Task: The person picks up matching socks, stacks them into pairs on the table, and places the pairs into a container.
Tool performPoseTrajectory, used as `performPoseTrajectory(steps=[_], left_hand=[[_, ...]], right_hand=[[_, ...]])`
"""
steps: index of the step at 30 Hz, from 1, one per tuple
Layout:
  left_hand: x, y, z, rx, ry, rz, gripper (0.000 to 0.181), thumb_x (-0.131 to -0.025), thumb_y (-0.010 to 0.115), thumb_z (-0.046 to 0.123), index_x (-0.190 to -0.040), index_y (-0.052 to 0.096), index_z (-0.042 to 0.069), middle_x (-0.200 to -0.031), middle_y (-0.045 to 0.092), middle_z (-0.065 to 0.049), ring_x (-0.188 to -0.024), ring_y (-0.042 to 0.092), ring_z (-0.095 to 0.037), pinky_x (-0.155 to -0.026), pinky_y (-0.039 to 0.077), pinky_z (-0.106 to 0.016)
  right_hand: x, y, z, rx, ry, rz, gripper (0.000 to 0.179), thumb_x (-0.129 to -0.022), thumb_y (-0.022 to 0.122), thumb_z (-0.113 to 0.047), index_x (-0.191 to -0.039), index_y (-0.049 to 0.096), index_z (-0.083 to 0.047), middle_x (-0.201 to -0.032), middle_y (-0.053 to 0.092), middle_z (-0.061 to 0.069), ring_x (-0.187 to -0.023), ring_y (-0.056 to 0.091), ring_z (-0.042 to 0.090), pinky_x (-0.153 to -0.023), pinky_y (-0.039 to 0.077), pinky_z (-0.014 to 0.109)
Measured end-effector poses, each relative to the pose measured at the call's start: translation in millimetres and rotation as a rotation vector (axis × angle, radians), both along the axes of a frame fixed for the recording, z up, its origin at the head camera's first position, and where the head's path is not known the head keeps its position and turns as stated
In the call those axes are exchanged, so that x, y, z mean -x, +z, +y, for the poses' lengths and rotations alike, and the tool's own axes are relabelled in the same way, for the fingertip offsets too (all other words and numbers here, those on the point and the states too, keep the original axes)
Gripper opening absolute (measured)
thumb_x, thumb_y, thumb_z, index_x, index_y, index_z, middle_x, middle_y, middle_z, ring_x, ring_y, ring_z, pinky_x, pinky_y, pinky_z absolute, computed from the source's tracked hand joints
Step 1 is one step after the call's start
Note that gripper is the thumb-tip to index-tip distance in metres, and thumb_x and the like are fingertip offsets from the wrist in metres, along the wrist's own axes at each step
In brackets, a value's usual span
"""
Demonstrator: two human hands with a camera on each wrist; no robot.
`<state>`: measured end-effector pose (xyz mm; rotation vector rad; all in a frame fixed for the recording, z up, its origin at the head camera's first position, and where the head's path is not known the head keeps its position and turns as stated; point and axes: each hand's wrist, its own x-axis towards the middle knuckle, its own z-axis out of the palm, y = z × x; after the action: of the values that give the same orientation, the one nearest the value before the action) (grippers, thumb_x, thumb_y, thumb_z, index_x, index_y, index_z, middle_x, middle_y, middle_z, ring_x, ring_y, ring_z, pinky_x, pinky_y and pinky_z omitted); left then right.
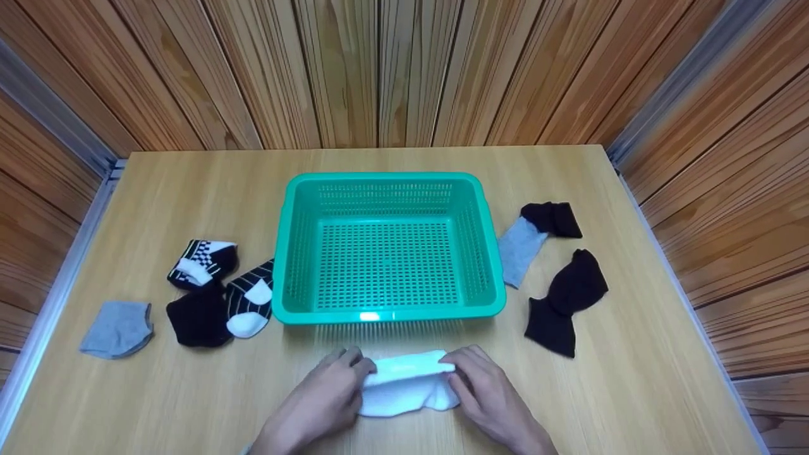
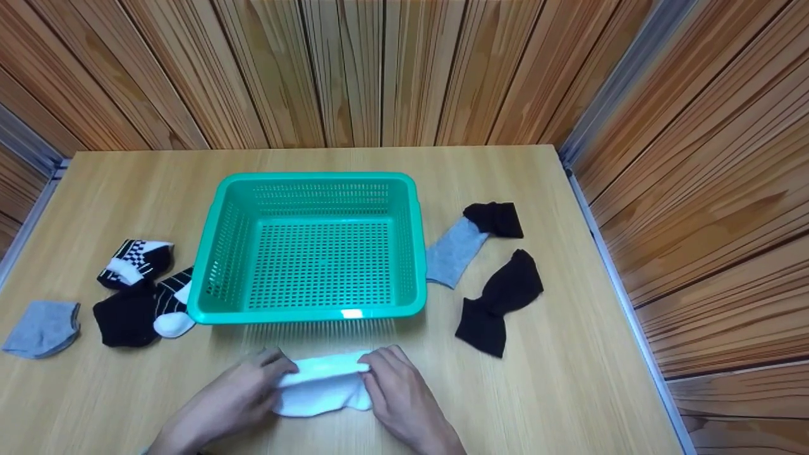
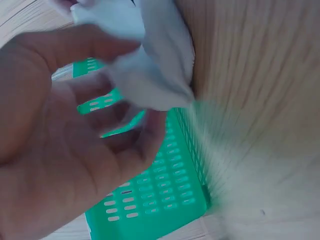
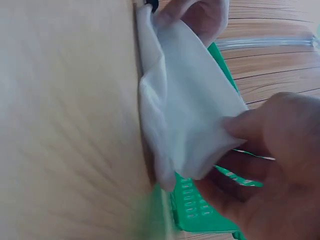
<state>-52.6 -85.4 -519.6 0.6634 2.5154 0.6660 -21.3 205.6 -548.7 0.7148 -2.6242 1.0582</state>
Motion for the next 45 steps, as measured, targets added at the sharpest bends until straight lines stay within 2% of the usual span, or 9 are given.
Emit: performPoseTrajectory(steps=[4,10,15,18,22,28,33,39,45], left_hand=[[3.3,8.0,-6.7,-0.118,0.101,0.019,0.027,-0.099,0.067,0.014,-0.126,0.072,0.012,-0.120,0.071,-0.004,-0.112,0.066,-0.020,-0.097,0.059,-0.043],[5.3,13.2,-10.6,-0.349,0.210,-0.083,0.019,-0.102,0.064,0.012,-0.120,0.067,0.015,-0.113,0.072,-0.001,-0.106,0.070,-0.015,-0.089,0.061,-0.028],[4.0,9.7,-7.2,-0.358,0.252,-0.133,0.019,-0.103,0.065,0.018,-0.121,0.066,0.013,-0.097,0.070,0.002,-0.083,0.065,-0.008,-0.070,0.056,-0.020],[3.8,5.6,-5.5,-0.308,0.261,-0.155,0.022,-0.104,0.066,0.021,-0.122,0.068,0.009,-0.088,0.068,0.003,-0.074,0.061,-0.008,-0.063,0.051,-0.021],[3.9,0.9,-4.4,-0.218,0.270,-0.179,0.026,-0.102,0.068,0.022,-0.123,0.069,0.008,-0.078,0.064,0.004,-0.068,0.057,-0.010,-0.058,0.043,-0.022],[4.9,-4.4,-1.2,-0.115,0.299,-0.227,0.024,-0.100,0.071,0.024,-0.121,0.070,0.012,-0.071,0.060,0.003,-0.064,0.055,-0.013,-0.058,0.038,-0.023],[6.5,-8.4,2.4,-0.051,0.322,-0.269,0.021,-0.099,0.072,0.022,-0.117,0.066,0.014,-0.076,0.061,0.000,-0.068,0.057,-0.015,-0.062,0.042,-0.027],[6.9,-11.8,5.4,0.010,0.324,-0.295,0.023,-0.098,0.074,0.023,-0.117,0.066,0.013,-0.082,0.061,-0.001,-0.074,0.058,-0.017,-0.068,0.045,-0.032],[6.2,-13.2,7.6,0.012,0.340,-0.307,0.040,-0.094,0.080,0.027,-0.128,0.063,0.013,-0.097,0.061,-0.003,-0.084,0.057,-0.019,-0.077,0.051,-0.037]], right_hand=[[-2.8,6.1,-1,0.143,-0.086,-0.033,0.031,-0.095,0.068,0.007,-0.114,0.069,-0.017,-0.110,0.069,-0.014,-0.101,0.066,0.005,-0.087,0.058,0.024],[-5.4,13.4,-4,0.306,-0.178,-0.065,0.022,-0.098,0.065,0.007,-0.111,0.068,-0.011,-0.100,0.072,-0.008,-0.089,0.068,0.004,-0.078,0.059,0.025],[-3.5,16.6,-4,0.370,-0.231,-0.275,0.007,-0.104,0.062,-0.005,-0.110,0.066,-0.004,-0.089,0.074,0.002,-0.076,0.069,0.004,-0.064,0.059,0.025],[-2.0,16.9,-2,0.315,-0.264,-0.428,0.013,-0.106,0.062,-0.015,-0.111,0.066,-0.004,-0.084,0.073,0.002,-0.071,0.067,0.001,-0.063,0.056,0.022],[-0.1,14.1,0,0.194,-0.262,-0.496,0.016,-0.105,0.065,-0.018,-0.111,0.067,-0.004,-0.074,0.064,-0.005,-0.062,0.055,-0.003,-0.058,0.047,0.017],[1.7,7.2,0,0.009,-0.273,-0.452,0.012,-0.101,0.070,-0.022,-0.105,0.070,-0.011,-0.068,0.054,-0.014,-0.058,0.039,-0.004,-0.056,0.036,0.018],[2.5,2.2,-3,-0.145,-0.302,-0.393,0.012,-0.098,0.074,-0.023,-0.101,0.070,-0.013,-0.071,0.059,-0.013,-0.060,0.042,-0.003,-0.058,0.039,0.019],[1.7,0.2,-3,-0.218,-0.312,-0.372,0.018,-0.094,0.079,-0.028,-0.101,0.068,-0.015,-0.084,0.058,-0.010,-0.070,0.046,-0.001,-0.063,0.041,0.020],[-2.4,2.2,-1,-0.270,-0.242,-0.398,0.037,-0.086,0.086,-0.039,-0.097,0.062,-0.014,-0.089,0.046,-0.006,-0.075,0.039,0.004,-0.062,0.036,0.022]])
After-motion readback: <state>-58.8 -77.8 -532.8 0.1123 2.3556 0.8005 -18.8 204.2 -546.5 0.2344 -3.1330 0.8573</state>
